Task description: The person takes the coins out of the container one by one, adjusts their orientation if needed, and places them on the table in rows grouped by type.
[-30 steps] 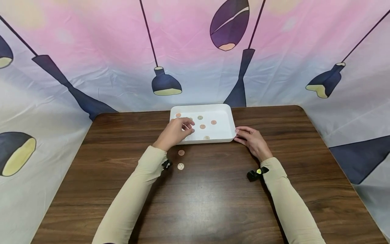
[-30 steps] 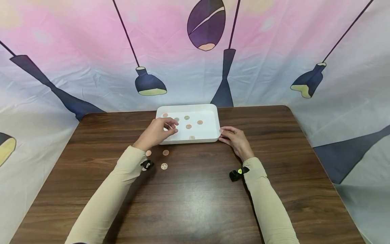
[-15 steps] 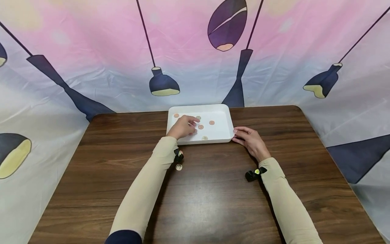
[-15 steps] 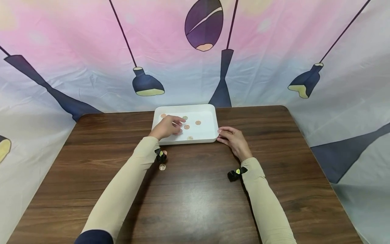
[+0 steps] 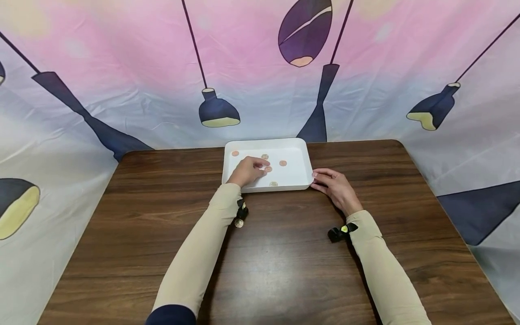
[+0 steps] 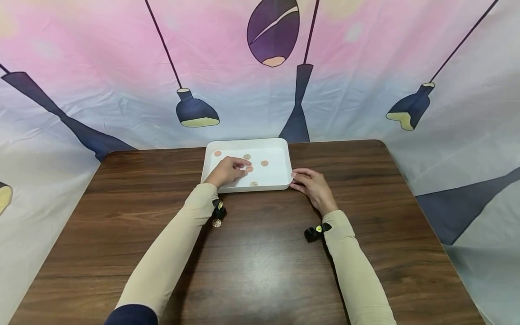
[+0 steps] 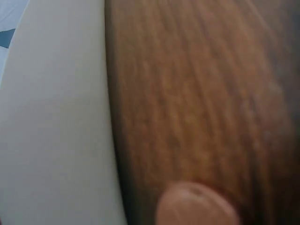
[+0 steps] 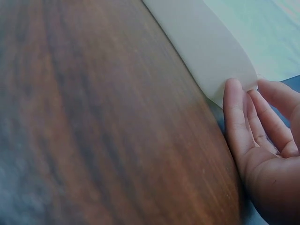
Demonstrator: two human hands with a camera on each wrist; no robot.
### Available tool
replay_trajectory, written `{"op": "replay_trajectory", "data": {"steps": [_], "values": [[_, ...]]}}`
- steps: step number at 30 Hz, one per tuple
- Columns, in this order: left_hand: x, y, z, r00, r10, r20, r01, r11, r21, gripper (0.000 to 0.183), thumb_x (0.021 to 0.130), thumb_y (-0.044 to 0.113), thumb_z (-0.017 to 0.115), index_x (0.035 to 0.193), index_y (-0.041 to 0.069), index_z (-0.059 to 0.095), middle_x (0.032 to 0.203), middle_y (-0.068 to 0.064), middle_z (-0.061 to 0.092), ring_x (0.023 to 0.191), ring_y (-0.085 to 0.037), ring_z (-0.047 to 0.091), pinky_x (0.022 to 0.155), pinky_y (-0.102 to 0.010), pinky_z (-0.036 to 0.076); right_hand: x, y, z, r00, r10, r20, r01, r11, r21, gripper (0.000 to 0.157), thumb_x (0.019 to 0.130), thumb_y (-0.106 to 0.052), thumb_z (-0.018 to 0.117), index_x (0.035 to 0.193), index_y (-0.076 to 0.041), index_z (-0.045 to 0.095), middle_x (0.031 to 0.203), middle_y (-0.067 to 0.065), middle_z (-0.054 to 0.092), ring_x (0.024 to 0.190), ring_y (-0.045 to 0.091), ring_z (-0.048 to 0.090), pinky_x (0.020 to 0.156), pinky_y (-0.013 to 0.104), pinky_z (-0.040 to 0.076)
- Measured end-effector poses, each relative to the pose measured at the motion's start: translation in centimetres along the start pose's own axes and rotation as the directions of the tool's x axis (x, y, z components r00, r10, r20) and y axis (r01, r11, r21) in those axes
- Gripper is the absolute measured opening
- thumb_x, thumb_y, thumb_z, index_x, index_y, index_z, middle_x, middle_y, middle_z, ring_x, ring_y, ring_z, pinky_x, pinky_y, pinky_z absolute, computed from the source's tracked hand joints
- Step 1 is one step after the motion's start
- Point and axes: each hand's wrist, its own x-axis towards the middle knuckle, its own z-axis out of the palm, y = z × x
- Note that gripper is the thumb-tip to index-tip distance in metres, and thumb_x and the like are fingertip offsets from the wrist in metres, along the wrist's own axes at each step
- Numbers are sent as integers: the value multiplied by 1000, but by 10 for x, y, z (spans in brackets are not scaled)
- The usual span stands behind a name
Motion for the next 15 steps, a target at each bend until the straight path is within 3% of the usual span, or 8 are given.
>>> {"op": "replay_trajectory", "data": {"steps": [6,15], "values": [[2,-2,2,1000,8,-13,-8,1000,-7,24,98,13,75,121,16,80,122,-8,67,104,-22,58,93,-38,49,-2,-2,-1,1000,1,0,-1,1000,-23,36,105,-6,65,137,10,57,108,4,68,95,14,70,92,28,60],[0,-4,3,998,33,-46,-33,999,-3,21,96,10,78,116,15,73,114,-5,65,100,-23,58,87,-38,48,-1,0,-1,1000,1,8,-1,1000,1,23,105,-5,65,127,3,66,106,3,70,94,14,70,91,27,60]]}}
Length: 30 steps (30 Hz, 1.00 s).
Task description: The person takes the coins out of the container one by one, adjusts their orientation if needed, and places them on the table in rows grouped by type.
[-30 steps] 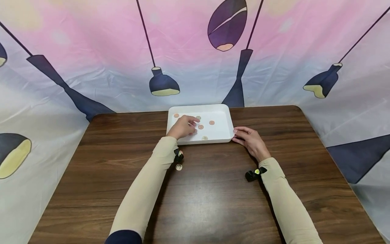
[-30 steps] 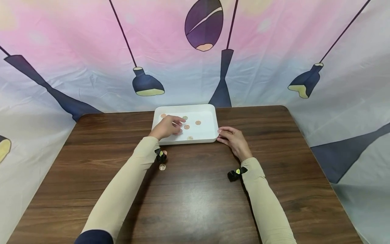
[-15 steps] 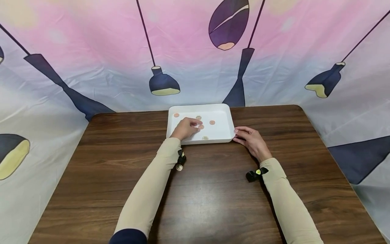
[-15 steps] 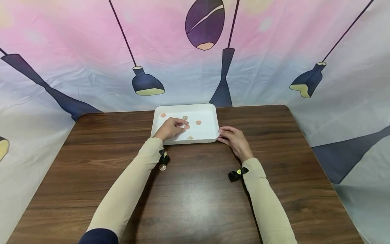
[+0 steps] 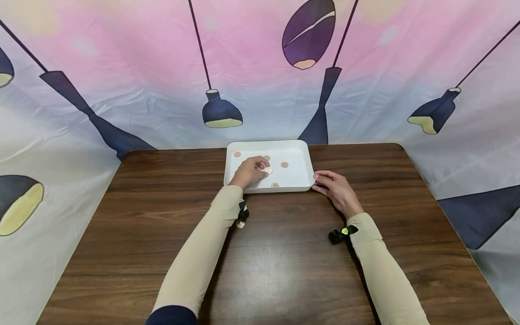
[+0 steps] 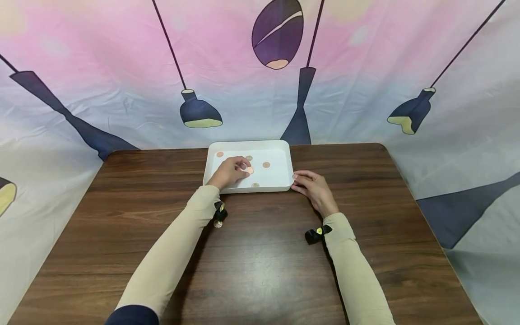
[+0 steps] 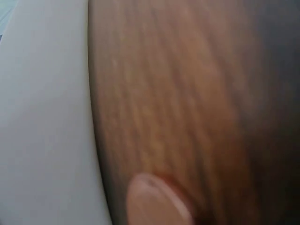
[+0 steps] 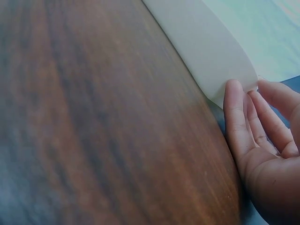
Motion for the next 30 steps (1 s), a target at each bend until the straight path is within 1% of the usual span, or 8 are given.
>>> {"op": "replay_trajectory", "data": {"steps": [4,8,13,18,21,24,26,30], "values": [[0,1,-1,999,37,-21,-37,999,14,21,96,9,77,116,13,69,111,-5,67,99,-22,60,86,-36,48,1,-1,1,1000,-8,1,8,1000,1,22,104,-5,66,125,3,66,106,3,70,94,14,70,91,28,60],[0,1,-2,999,52,-15,-52,998,20,28,98,10,76,124,17,69,112,-5,67,98,-23,61,84,-37,49,0,-2,2,1000,-18,3,18,1000,-2,20,104,-5,67,123,1,68,106,3,70,93,14,70,91,28,60],[-2,-1,-2,997,62,47,-65,996,64,30,101,12,71,130,19,72,117,-4,67,102,-21,61,89,-38,52,-2,-2,2,1000,-2,1,2,1000,-8,20,104,-5,66,123,0,68,107,3,70,93,13,71,91,28,60],[-4,1,-4,990,97,106,-108,990,95,28,100,10,68,128,12,74,118,-7,67,108,-23,62,98,-39,52,-3,-1,0,1000,-6,4,6,1000,-7,27,104,-5,66,129,5,64,110,5,69,95,14,71,91,28,60],[-6,3,-7,985,118,130,-133,985,113,29,100,8,68,128,9,74,116,-8,68,107,-24,62,98,-40,52,-3,0,0,1000,-9,6,9,1000,-6,27,104,-5,66,129,5,64,109,5,69,95,14,71,91,28,60],[-7,3,-9,979,143,143,-167,971,172,26,102,12,68,127,9,75,113,-7,69,104,-22,63,96,-39,53,-3,0,0,1000,-5,7,5,1000,-5,24,104,-5,66,127,4,65,107,4,69,94,14,71,91,27,60],[-7,3,-10,976,165,143,-194,955,224,23,103,17,68,123,10,75,109,-4,71,101,-19,64,93,-38,54,-2,0,0,1000,-4,8,4,1000,-4,24,104,-5,66,127,3,65,107,3,70,94,13,71,91,27,60],[-9,2,-13,968,221,115,-245,930,274,17,103,23,68,114,13,77,103,-1,71,93,-17,64,85,-37,54,-1,0,0,1000,-5,7,5,1000,-3,27,105,-5,65,130,5,62,107,3,69,94,13,71,91,27,60]]}}
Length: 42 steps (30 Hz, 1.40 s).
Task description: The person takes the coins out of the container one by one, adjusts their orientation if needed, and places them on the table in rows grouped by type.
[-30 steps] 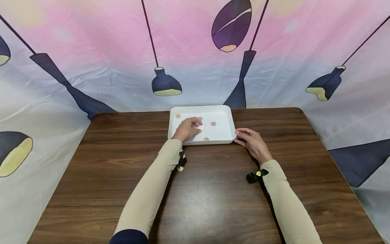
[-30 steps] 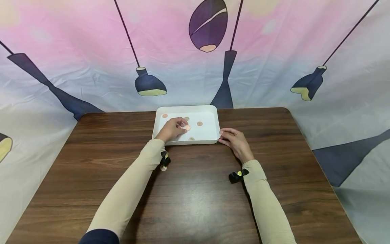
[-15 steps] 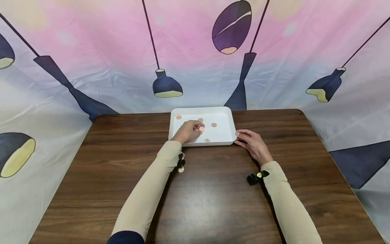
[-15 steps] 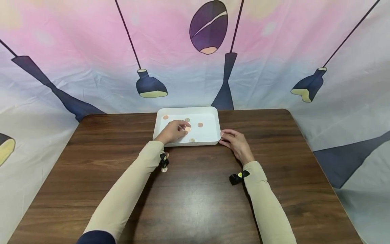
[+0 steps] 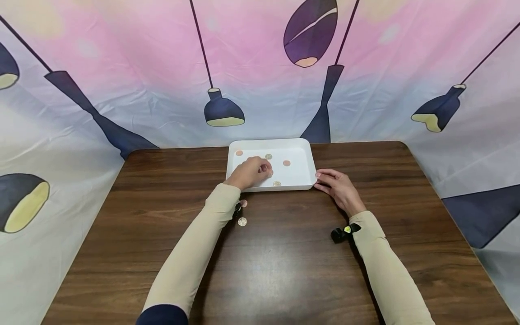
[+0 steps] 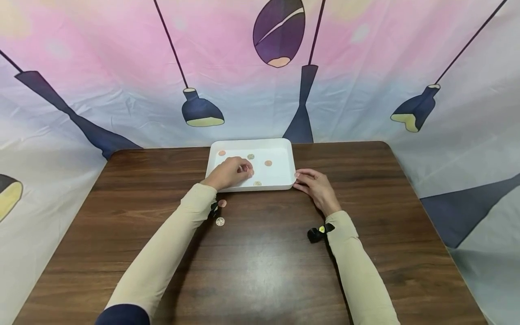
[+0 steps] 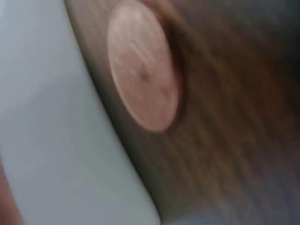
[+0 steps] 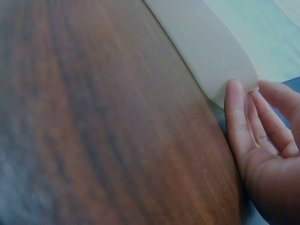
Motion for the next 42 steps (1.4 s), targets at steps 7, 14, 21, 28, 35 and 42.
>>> {"op": "replay_trajectory", "data": {"steps": [7,14,21,28,35,42], "values": [[-9,7,-13,997,19,-69,-19,1000,2,17,101,28,73,109,13,77,100,0,69,87,-18,62,73,-34,51,2,-2,-1,1000,8,1,-8,1000,-18,37,105,-6,65,137,9,56,110,4,67,95,13,71,92,26,60],[-28,13,-22,989,41,-139,-36,999,38,19,99,29,72,110,14,77,98,1,69,83,-17,61,69,-35,50,3,-2,-1,1000,12,-6,-12,1000,-7,33,105,-6,65,134,7,59,110,3,68,95,13,71,91,27,60],[-45,23,-23,977,60,-204,-47,996,69,14,100,30,70,104,19,77,98,4,69,86,-16,62,72,-35,52,2,-3,-4,1000,-4,-10,5,1000,15,25,104,-5,66,127,4,65,108,3,70,95,14,71,90,27,60],[-64,36,-22,974,43,-221,-27,997,73,15,97,31,76,104,18,79,95,6,67,82,-14,60,69,-34,51,1,-3,-3,1000,-2,-4,2,1000,15,28,103,-6,67,129,4,65,110,4,69,96,14,71,92,28,60],[-80,44,-11,968,32,-250,-25,999,32,15,93,30,81,99,17,80,91,6,70,80,-13,62,70,-32,52,2,-2,-1,1000,-3,-1,3,1000,21,21,103,-5,67,124,0,68,109,3,70,95,13,72,92,28,60],[-91,42,6,973,-37,-227,30,999,-33,15,94,30,82,96,15,79,88,5,68,75,-12,58,69,-31,50,2,-1,0,1000,1,-4,-1,1000,23,16,104,-4,66,120,-3,70,107,2,70,94,13,72,90,27,60]]}}
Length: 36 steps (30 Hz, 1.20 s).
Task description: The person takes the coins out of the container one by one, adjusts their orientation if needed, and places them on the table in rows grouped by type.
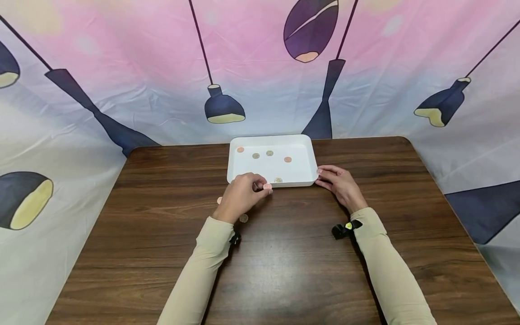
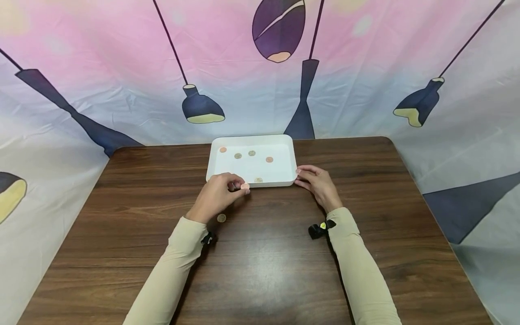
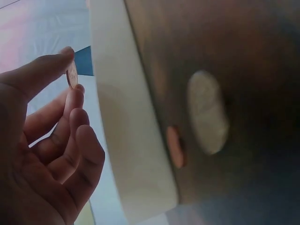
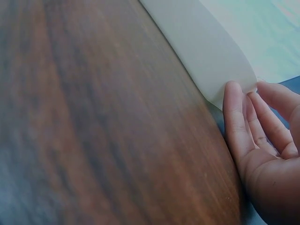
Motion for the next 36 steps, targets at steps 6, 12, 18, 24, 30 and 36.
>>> {"op": "replay_trajectory", "data": {"steps": [6,12,18,24,30,36], "values": [[-7,-1,11,999,-46,20,46,999,-6,10,95,24,81,96,14,80,85,6,68,76,-10,60,72,-31,53,-1,-1,-1,1000,6,-11,-6,1000,-6,17,104,-5,67,121,-2,69,105,2,71,92,13,72,90,27,60],[-12,2,21,997,-51,54,49,998,34,11,96,18,79,86,15,76,76,7,64,71,-10,56,66,-28,48,-2,0,-2,1000,17,-15,-17,1000,-15,21,105,-4,65,125,1,66,106,2,70,93,12,72,89,26,60],[-11,9,23,992,-103,79,97,992,83,11,96,20,79,86,14,78,76,7,66,68,-10,58,61,-31,49,-2,-1,-1,1000,15,-10,-15,1000,-19,24,105,-5,65,127,2,65,107,2,70,94,12,71,90,27,60],[-8,13,25,980,-166,109,146,975,169,8,93,21,84,98,16,81,86,5,73,79,-15,68,69,-42,57,-1,-1,-1,1000,14,-4,-14,1000,-18,19,105,-5,65,123,-2,67,106,2,70,94,13,71,91,27,60],[-8,16,27,980,-174,98,151,967,203,16,91,21,86,105,16,83,92,3,77,87,-20,73,74,-47,59,-2,-2,-2,1000,15,-3,-15,1000,-18,24,105,-5,65,128,2,64,106,2,70,94,13,71,91,27,60],[-8,17,28,981,-180,72,163,966,200,12,92,19,85,99,11,80,86,0,74,81,-22,72,71,-46,60,-1,-1,-2,1000,17,-4,-17,1000,-6,16,104,-5,66,119,-4,69,104,2,71,93,13,71,90,26,60]]}}
